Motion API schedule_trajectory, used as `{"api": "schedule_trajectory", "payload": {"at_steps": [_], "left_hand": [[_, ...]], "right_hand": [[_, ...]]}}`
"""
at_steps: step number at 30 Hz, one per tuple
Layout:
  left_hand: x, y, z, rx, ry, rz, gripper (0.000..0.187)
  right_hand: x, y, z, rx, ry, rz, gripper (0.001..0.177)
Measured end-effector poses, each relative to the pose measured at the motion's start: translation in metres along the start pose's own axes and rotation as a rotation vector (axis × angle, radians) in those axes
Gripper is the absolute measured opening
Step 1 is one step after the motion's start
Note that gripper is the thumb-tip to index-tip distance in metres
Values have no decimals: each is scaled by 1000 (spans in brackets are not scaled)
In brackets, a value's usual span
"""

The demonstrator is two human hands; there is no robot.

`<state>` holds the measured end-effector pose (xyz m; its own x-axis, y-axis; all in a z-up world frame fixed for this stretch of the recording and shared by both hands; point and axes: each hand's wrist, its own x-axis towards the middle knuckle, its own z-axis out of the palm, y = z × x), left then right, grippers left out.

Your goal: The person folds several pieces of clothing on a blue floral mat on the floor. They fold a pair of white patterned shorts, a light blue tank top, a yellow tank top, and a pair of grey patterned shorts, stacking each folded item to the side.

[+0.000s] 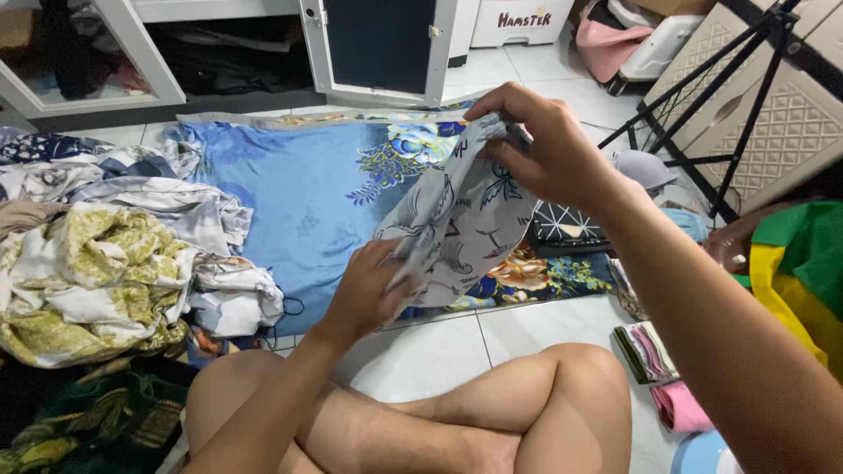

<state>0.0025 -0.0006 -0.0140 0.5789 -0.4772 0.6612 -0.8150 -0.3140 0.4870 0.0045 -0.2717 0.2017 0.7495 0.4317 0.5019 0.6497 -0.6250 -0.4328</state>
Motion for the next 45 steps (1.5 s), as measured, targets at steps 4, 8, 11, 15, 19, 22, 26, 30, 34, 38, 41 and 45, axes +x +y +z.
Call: {"api": "schedule_trajectory", "payload": {"at_steps": [4,8,11,15,19,22,26,30,34,38,41,45], "left_hand": [[0,-20,1,-49,-146,-265,25],[0,-35,-10,-120,-78,-560,30],[6,-46,-38,123,112,-378,25],[20,-59,-80,90,28,-248,17],[30,-71,-118,38,-161,-320,9],[35,-75,-134,104,-199,-365,11],[47,-78,-157,170,-243,-235,12],[58,-89,-176,107,-426,-604,15],[74,-117,-170,22,-416,-542,20],[89,-154,-144,84,-393,-456,21],[107,-176,-134,205,-171,-233,22],[118,-191,-136,225,-39,-148,17]], "right_hand": [[0,7,-2,6,5,-75,30],[-3,22,-7,-28,18,-76,24],[-8,34,-15,-101,20,-46,23],[-17,52,-16,-163,-24,139,23],[-26,66,-14,-128,-38,247,24],[-32,75,-10,-77,-61,268,25],[-36,81,-8,-50,-166,311,21],[-39,95,-14,14,-235,398,19],[-41,132,1,-33,-333,604,20],[-32,188,50,51,-294,484,19],[-21,216,77,12,-62,386,18],[-13,221,92,114,317,370,19]]}}
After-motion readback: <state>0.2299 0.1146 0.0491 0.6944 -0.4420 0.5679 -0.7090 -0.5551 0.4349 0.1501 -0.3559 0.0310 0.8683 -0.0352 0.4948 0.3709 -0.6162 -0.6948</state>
